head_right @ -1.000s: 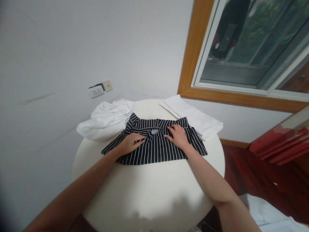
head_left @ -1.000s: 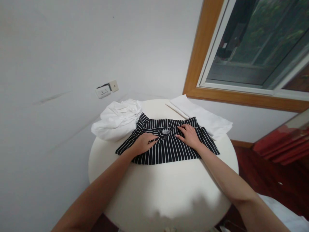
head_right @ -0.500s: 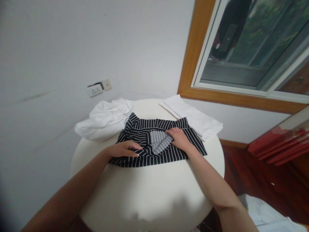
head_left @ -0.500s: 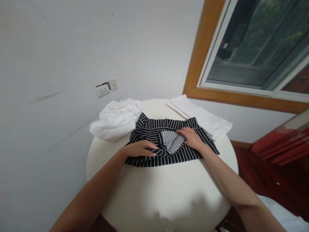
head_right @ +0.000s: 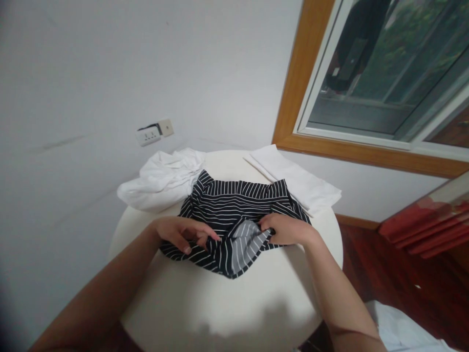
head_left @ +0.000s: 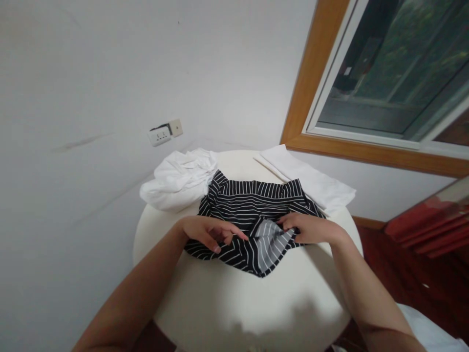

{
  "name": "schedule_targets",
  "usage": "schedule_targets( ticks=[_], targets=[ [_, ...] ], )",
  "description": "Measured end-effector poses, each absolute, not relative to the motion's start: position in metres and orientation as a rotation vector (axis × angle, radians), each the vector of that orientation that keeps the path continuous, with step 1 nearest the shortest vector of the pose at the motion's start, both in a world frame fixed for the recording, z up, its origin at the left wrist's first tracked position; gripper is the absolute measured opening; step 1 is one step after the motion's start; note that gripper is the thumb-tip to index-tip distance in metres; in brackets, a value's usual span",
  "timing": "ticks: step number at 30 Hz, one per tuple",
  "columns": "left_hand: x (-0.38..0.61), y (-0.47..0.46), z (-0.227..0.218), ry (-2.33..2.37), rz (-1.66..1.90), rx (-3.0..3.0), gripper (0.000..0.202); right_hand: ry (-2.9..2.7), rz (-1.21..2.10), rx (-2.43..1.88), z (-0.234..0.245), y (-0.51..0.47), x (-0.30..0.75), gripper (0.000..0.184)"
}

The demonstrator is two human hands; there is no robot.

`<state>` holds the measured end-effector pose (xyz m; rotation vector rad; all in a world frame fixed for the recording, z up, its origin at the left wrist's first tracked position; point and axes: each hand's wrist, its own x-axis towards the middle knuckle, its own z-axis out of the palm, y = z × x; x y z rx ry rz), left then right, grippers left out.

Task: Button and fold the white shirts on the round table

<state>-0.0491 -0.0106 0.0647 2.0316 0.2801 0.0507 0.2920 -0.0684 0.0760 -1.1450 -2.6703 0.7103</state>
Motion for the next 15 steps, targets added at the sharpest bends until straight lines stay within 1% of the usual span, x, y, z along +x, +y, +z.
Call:
schedule_targets(
  ticks=[2, 3, 4, 6, 7, 8, 9, 11, 13, 15],
  targets=[
    [-0.051, -0.011, 0.063, 0.131, -0.116, 1.739, 0.076, -2.67, 0.936, -1.134, 0.09, -0.087, 0.291, 0.024],
    [-0.051, -0.011, 0.062, 0.027, -0.221, 1.571, 0.08, -2.673, 1.102, -1.092, 0.096, -0.094, 0.291, 0.026],
    [-0.051, -0.012, 0.061, -0.062, -0.285, 1.445, 0.081, -2.67, 1.301, -1.021, 0.103, -0.099, 0.292, 0.033],
    [-0.049, -0.014, 0.06, -0.191, -0.336, 1.294, 0.078, -2.613, 1.716, -0.835, 0.113, -0.105, 0.295, 0.053],
    [-0.047, -0.015, 0.06, -0.215, -0.319, 1.273, 0.075, -2.555, 1.864, -0.773, 0.116, -0.106, 0.296, 0.06],
    [-0.045, -0.016, 0.061, -0.208, -0.268, 1.287, 0.071, -2.492, 1.931, -0.764, 0.117, -0.105, 0.298, 0.062],
    [-0.043, -0.016, 0.061, -0.17, -0.193, 1.329, 0.068, -2.439, 1.917, -0.809, 0.117, -0.102, 0.299, 0.061],
    [-0.039, -0.016, 0.062, -0.028, -0.018, 1.47, 0.061, -2.382, 1.729, -0.983, 0.111, -0.094, 0.298, 0.056],
    [-0.035, -0.013, 0.061, 0.178, 0.151, 1.679, 0.055, -2.419, 1.411, -1.184, 0.1, -0.085, 0.294, 0.053],
    [-0.033, -0.009, 0.056, 0.387, 0.277, 1.966, 0.054, -2.508, 1.067, -1.376, 0.086, -0.076, 0.289, 0.054]
  ],
)
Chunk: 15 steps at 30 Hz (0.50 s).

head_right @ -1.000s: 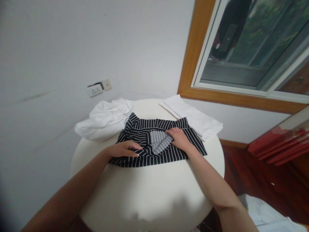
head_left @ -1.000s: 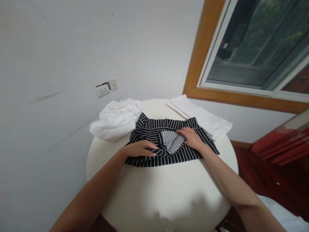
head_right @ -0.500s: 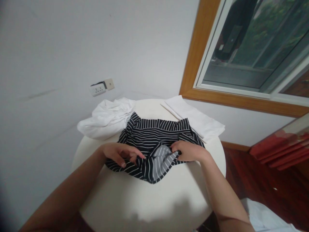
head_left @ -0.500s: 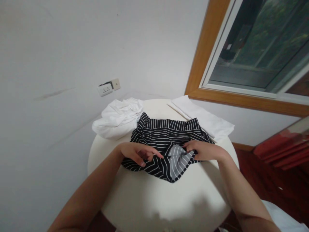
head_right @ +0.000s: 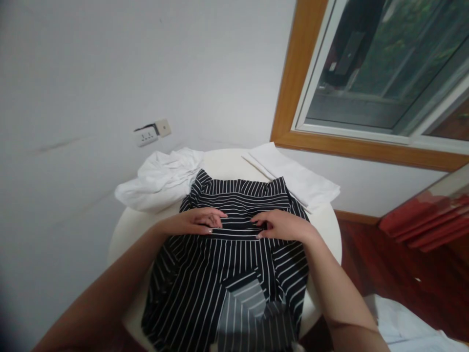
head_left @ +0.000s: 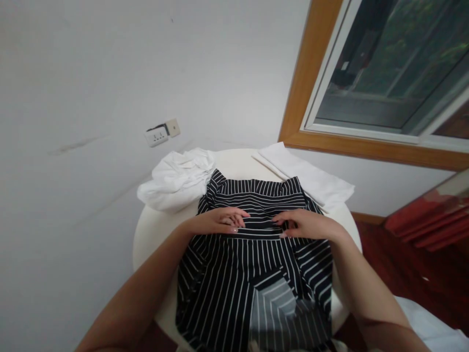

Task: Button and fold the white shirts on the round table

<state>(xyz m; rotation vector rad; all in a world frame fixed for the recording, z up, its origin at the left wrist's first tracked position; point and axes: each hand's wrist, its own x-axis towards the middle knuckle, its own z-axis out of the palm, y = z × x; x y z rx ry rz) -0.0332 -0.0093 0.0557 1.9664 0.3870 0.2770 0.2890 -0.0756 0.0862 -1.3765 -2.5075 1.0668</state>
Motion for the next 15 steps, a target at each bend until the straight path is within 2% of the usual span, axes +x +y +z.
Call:
schedule_targets(
  ticks=[2, 4, 7, 10, 15],
  targets=[
    [-0.035, -0.004, 0.047, 0.538, 0.324, 2.267, 0.057, -2.577, 0.785, -1.542, 0.072, -0.067, 0.285, 0.062],
    [-0.042, 0.001, 0.037, 0.612, 0.264, 2.484, 0.064, -2.62, 0.639, -1.617, 0.06, -0.059, 0.283, 0.064],
    [-0.055, 0.008, 0.026, 0.714, 0.18, 2.602, 0.068, -2.627, 0.544, -1.609, 0.048, -0.048, 0.285, 0.038],
    [-0.065, 0.014, 0.023, 0.885, 0.202, 2.616, 0.059, -2.613, 0.504, -1.563, 0.045, -0.041, 0.29, 0.018],
    [-0.063, 0.016, 0.026, 0.971, 0.29, 2.66, 0.026, -2.504, 0.532, -1.373, 0.057, -0.04, 0.298, 0.015]
  ],
)
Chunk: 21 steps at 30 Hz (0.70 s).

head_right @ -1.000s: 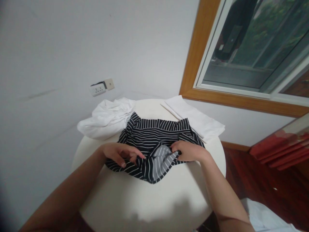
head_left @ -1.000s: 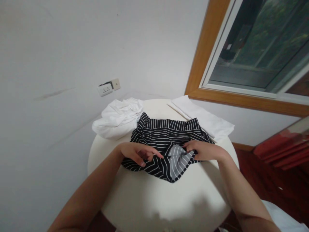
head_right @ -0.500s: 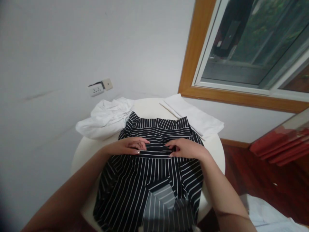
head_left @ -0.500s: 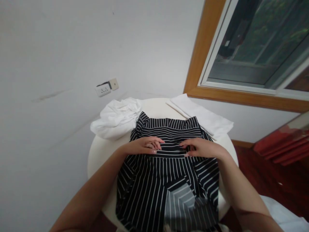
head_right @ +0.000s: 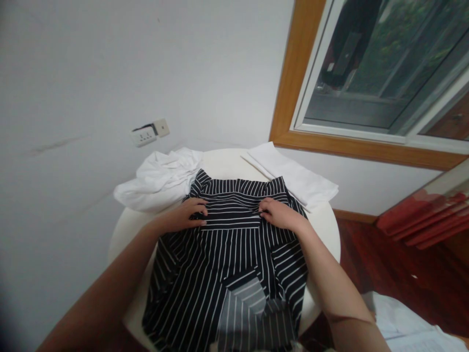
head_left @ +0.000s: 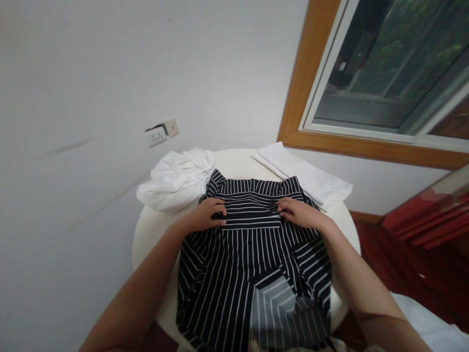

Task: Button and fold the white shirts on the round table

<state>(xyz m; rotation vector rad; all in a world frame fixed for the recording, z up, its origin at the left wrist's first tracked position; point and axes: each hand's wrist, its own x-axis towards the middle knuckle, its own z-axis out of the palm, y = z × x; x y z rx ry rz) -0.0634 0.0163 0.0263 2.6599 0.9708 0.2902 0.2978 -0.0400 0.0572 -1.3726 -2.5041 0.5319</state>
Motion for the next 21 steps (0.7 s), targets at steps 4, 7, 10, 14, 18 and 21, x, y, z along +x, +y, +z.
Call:
schedule_targets(
  ticks=[4, 7, 10, 14, 18, 21],
  targets=[
    [-0.055, 0.004, 0.04, 0.774, 0.252, 2.604, 0.023, -2.318, 0.977, -1.337, 0.074, -0.05, 0.305, 0.018],
    [-0.055, -0.012, 0.064, 0.687, 0.131, 2.442, 0.024, -2.279, 1.555, -1.273, 0.087, -0.061, 0.313, 0.022],
    [-0.058, -0.031, 0.091, 0.624, 0.063, 2.235, 0.026, -2.217, 1.978, -1.098, 0.096, -0.072, 0.326, 0.027],
    [-0.055, -0.053, 0.111, 0.483, 0.227, 1.837, 0.033, -2.026, 2.019, -0.941, 0.1, -0.078, 0.338, 0.036],
    [-0.035, -0.04, 0.114, 0.64, 0.661, 1.526, 0.034, -1.753, 1.371, -1.116, 0.099, -0.062, 0.325, 0.038],
    [-0.019, 0.003, 0.119, 0.907, 0.911, 1.592, 0.03, -1.554, 0.647, -1.23, 0.1, -0.043, 0.3, 0.037]
  ],
)
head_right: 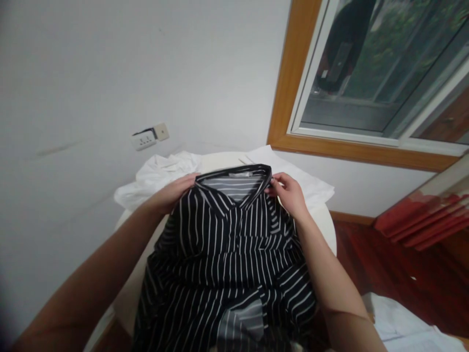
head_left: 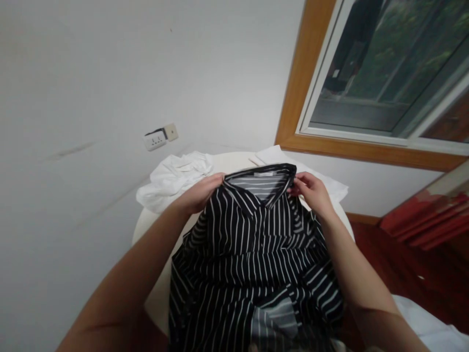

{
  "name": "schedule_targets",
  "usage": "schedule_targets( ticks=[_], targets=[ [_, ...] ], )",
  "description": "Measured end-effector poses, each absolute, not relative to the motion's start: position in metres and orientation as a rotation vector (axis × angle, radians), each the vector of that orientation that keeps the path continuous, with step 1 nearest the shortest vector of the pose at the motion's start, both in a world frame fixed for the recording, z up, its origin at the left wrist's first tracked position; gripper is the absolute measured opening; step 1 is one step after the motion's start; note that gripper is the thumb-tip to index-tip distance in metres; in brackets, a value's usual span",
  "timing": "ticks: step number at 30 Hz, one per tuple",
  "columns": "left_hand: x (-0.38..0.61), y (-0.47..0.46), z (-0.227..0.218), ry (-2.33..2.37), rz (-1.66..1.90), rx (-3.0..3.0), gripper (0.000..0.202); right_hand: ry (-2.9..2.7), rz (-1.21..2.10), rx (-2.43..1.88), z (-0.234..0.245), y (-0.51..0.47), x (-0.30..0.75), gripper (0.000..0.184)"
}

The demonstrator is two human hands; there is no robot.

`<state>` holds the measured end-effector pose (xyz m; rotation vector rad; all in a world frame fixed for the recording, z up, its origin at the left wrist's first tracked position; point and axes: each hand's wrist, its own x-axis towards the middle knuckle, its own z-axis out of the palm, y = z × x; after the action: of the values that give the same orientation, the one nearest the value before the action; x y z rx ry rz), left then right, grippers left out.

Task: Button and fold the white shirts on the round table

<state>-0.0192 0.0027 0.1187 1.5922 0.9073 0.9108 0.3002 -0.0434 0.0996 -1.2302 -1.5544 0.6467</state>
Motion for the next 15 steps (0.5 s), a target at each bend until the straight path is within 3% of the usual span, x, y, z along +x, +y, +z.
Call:
schedule_targets(
  ticks=[4, 8, 15],
  targets=[
    [-0.008, 0.056, 0.123, 1.262, 1.344, 1.739, 0.034, -1.675, 0.072, -1.317, 0.097, -0.036, 0.271, 0.054],
    [0.005, 0.058, 0.104, 1.339, 1.536, 2.218, 0.043, -1.948, 0.056, -1.315, 0.081, -0.038, 0.26, 0.059],
    [0.039, 0.018, 0.019, 1.325, 0.739, 2.644, 0.046, -2.283, 0.288, -1.644, 0.025, -0.027, 0.258, 0.055]
  ],
)
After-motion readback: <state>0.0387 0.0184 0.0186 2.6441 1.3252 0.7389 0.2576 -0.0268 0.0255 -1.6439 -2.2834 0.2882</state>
